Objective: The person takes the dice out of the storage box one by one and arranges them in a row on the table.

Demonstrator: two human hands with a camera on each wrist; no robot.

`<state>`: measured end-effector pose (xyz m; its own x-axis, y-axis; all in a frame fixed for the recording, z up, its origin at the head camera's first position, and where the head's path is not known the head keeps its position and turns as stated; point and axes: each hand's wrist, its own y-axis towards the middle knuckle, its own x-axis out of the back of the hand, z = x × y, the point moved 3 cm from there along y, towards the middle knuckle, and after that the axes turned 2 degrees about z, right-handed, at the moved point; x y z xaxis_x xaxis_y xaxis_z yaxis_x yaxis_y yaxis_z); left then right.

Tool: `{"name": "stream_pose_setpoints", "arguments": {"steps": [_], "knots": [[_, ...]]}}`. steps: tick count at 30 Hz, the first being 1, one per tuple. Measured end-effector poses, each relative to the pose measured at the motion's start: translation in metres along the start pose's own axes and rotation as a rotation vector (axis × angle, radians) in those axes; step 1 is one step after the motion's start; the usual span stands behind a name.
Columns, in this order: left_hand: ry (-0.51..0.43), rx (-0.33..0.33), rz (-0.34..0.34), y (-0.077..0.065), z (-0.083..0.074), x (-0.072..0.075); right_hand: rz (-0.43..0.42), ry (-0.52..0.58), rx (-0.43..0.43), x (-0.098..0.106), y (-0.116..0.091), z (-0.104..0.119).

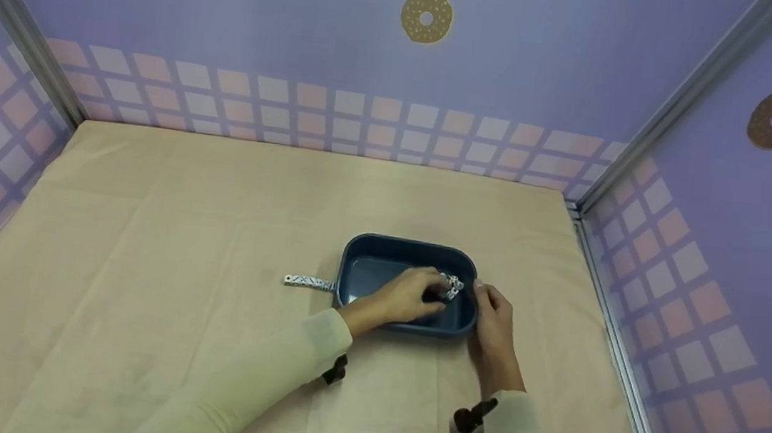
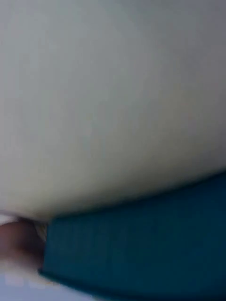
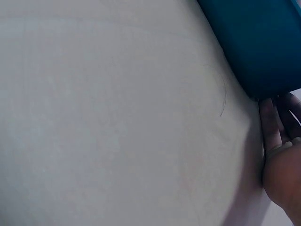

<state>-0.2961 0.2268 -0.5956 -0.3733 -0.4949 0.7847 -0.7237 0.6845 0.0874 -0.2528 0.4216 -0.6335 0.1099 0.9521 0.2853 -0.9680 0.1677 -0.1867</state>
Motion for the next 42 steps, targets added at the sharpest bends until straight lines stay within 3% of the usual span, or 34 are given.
{"name": "stream_pose_setpoints", "arguments": {"steps": [11, 20, 27, 32, 35, 39, 42], "knots": [[0.075, 0.046, -0.007, 0.004, 0.003, -0.006, -0.001, 0.031, -0.003, 0.003, 0.0, 0.003], [0.175, 0.053, 0.061, 0.006, 0.003, -0.011, 0.029, 0.013, 0.001, 0.0, -0.02, 0.035], [0.178, 0.022, 0.052, 0.005, 0.005, -0.009, -0.002, 0.014, 0.019, 0.0, -0.004, 0.012], [0.043, 0.021, -0.103, 0.001, 0.005, 0.006, -0.001, -0.006, 0.026, -0.001, 0.002, 0.002], [-0.067, -0.041, -0.181, -0.004, 0.001, 0.02, -0.004, -0.007, 0.023, -0.002, 0.002, 0.001], [-0.16, -0.169, -0.152, -0.018, -0.006, 0.043, -0.012, 0.007, 0.01, 0.0, 0.001, 0.0], [-0.182, -0.225, -0.114, -0.037, -0.005, 0.061, -0.019, 0.01, -0.011, 0.0, 0.002, -0.001]]}}
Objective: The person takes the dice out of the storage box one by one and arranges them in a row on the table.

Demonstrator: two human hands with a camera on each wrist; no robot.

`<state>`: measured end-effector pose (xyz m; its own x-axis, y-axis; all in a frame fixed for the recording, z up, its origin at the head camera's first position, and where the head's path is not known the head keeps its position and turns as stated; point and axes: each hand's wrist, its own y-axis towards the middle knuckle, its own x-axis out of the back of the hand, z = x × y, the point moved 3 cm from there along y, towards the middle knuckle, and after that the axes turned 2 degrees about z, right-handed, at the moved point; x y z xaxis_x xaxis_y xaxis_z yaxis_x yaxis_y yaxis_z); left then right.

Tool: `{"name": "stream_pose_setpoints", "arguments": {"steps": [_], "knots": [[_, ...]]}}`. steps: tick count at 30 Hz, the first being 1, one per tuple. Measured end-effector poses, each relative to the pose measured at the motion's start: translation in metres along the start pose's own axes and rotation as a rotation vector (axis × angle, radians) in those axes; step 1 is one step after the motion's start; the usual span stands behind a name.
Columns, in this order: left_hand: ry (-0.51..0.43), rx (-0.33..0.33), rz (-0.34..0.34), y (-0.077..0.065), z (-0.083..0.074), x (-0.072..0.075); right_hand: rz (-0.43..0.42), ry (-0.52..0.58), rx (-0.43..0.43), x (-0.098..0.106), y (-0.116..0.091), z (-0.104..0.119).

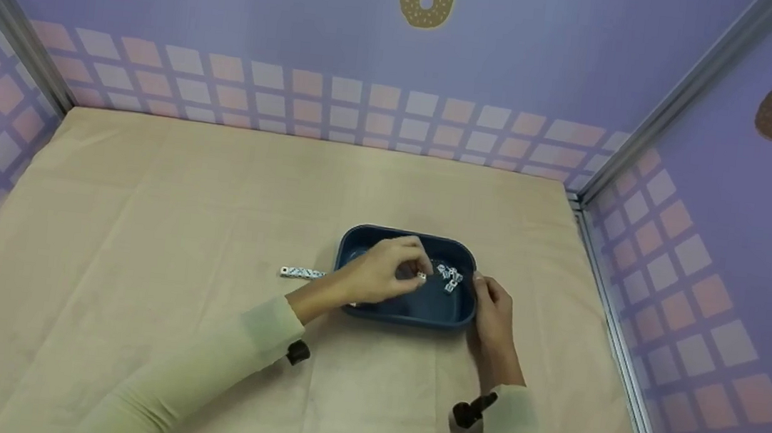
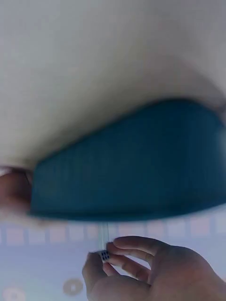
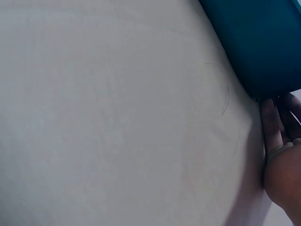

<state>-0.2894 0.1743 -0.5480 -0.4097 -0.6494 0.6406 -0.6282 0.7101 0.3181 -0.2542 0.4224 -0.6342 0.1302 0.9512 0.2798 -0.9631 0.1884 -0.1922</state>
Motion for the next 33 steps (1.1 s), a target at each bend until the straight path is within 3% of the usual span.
{"name": "stream_pose_setpoints", "arguments": {"steps": [3, 7, 11, 15, 22, 33], "knots": [[0.003, -0.005, 0.005, -0.02, 0.001, 0.022, -0.004, -0.001, -0.016, 0.001, 0.001, 0.001], [0.027, 0.034, -0.003, -0.047, 0.014, 0.054, 0.002, -0.009, -0.015, 0.002, 0.001, 0.003], [0.044, 0.11, 0.005, -0.07, 0.033, 0.08, 0.008, -0.017, -0.004, 0.002, -0.006, 0.013], [0.086, 0.195, 0.025, -0.089, 0.057, 0.097, 0.004, -0.004, 0.004, 0.002, -0.014, 0.021], [0.145, 0.3, 0.048, -0.114, 0.088, 0.1, -0.028, 0.009, 0.016, 0.005, -0.008, 0.004], [0.136, 0.344, 0.048, -0.126, 0.101, 0.09, -0.055, 0.028, 0.054, -0.005, -0.005, 0.0]]}}
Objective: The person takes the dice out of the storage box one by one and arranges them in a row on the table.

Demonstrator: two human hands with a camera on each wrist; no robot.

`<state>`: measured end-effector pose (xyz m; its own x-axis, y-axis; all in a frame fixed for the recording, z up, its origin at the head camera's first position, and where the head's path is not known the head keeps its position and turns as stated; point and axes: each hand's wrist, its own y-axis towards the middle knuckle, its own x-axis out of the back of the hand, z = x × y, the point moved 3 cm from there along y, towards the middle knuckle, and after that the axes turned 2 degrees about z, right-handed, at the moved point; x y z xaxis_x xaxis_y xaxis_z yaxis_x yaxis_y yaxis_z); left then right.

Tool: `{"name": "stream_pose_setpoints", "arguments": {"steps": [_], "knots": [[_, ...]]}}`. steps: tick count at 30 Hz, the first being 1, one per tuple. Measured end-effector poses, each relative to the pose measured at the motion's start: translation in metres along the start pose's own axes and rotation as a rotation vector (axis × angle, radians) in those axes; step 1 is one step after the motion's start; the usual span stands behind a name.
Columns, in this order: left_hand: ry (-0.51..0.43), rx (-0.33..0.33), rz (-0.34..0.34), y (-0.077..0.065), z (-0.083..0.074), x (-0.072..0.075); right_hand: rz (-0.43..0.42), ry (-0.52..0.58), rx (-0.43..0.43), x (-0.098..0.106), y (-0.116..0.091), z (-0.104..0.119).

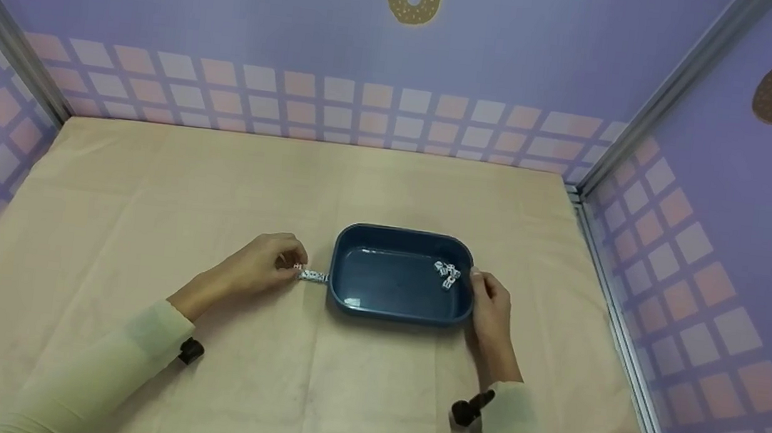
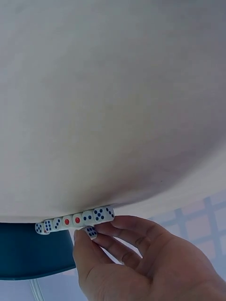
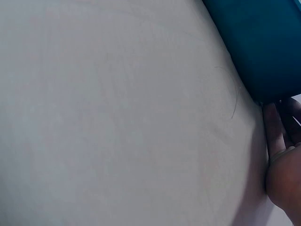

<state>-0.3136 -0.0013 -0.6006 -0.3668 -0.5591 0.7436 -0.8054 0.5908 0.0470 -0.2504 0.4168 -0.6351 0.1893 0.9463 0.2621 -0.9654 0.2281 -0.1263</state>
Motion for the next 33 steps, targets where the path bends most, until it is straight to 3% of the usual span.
{"name": "stream_pose_setpoints", "arguments": {"steps": [9, 17, 33], "knots": [[-0.042, 0.008, -0.007, 0.0, -0.003, -0.001, 0.044, 0.008, 0.026, -0.001, 0.0, 0.009], [-0.015, -0.006, 0.008, 0.003, 0.0, -0.011, 0.06, 0.005, -0.031, -0.002, -0.016, 0.027], [-0.083, 0.029, 0.041, 0.004, 0.007, -0.008, 0.056, 0.004, -0.032, -0.002, -0.017, 0.031]]}}
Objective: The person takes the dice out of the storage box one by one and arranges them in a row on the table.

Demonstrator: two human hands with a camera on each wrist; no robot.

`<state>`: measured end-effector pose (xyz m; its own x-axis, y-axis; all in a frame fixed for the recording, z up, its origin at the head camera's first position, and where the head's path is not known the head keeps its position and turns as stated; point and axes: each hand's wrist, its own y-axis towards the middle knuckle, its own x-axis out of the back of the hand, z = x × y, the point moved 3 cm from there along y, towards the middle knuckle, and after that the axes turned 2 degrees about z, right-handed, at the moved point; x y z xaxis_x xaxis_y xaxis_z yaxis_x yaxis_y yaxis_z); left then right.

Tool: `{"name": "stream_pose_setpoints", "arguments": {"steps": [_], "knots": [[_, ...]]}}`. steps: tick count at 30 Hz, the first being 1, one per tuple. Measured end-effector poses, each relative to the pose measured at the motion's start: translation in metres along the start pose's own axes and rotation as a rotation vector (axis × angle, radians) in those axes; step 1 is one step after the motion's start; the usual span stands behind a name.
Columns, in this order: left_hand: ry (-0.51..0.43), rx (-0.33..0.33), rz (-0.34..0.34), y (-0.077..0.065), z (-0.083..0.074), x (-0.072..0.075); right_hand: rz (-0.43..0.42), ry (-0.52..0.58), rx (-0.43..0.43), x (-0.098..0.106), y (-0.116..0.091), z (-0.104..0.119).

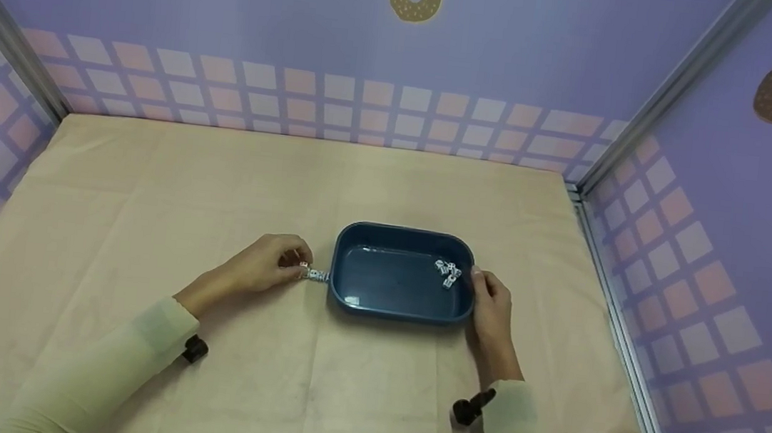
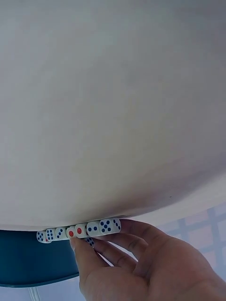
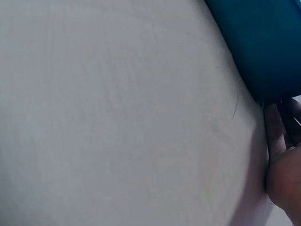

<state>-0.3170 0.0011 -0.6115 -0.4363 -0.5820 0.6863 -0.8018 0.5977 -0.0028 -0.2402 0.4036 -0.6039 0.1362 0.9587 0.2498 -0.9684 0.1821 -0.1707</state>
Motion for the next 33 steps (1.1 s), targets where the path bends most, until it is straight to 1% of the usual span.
{"name": "stream_pose_setpoints", "arguments": {"steps": [3, 10, 12, 16, 19, 20, 23, 28, 33], "knots": [[-0.012, -0.003, 0.004, 0.001, 0.0, -0.001, 0.0, -0.011, 0.008, 0.001, 0.003, -0.005], [-0.006, -0.027, -0.005, 0.003, -0.002, -0.002, -0.03, -0.019, 0.01, 0.006, 0.018, -0.029], [-0.004, -0.028, -0.007, 0.002, -0.002, -0.002, -0.026, -0.012, 0.012, 0.006, 0.018, -0.03], [-0.003, -0.025, -0.004, 0.002, -0.001, -0.001, -0.011, -0.002, 0.014, 0.004, 0.015, -0.023], [-0.013, -0.023, -0.013, 0.0, -0.002, 0.003, -0.015, -0.01, 0.018, 0.004, 0.015, -0.025], [-0.019, -0.022, -0.016, 0.0, -0.002, 0.005, -0.021, -0.011, 0.021, 0.005, 0.017, -0.029], [-0.027, -0.03, -0.033, -0.002, -0.004, 0.015, -0.027, -0.032, 0.015, 0.005, 0.017, -0.031], [0.011, -0.032, -0.041, -0.012, -0.003, 0.029, -0.026, -0.05, 0.0, 0.005, 0.016, -0.031], [0.048, 0.001, -0.027, -0.03, 0.005, 0.035, -0.035, -0.045, 0.032, 0.006, 0.017, -0.03]]}}
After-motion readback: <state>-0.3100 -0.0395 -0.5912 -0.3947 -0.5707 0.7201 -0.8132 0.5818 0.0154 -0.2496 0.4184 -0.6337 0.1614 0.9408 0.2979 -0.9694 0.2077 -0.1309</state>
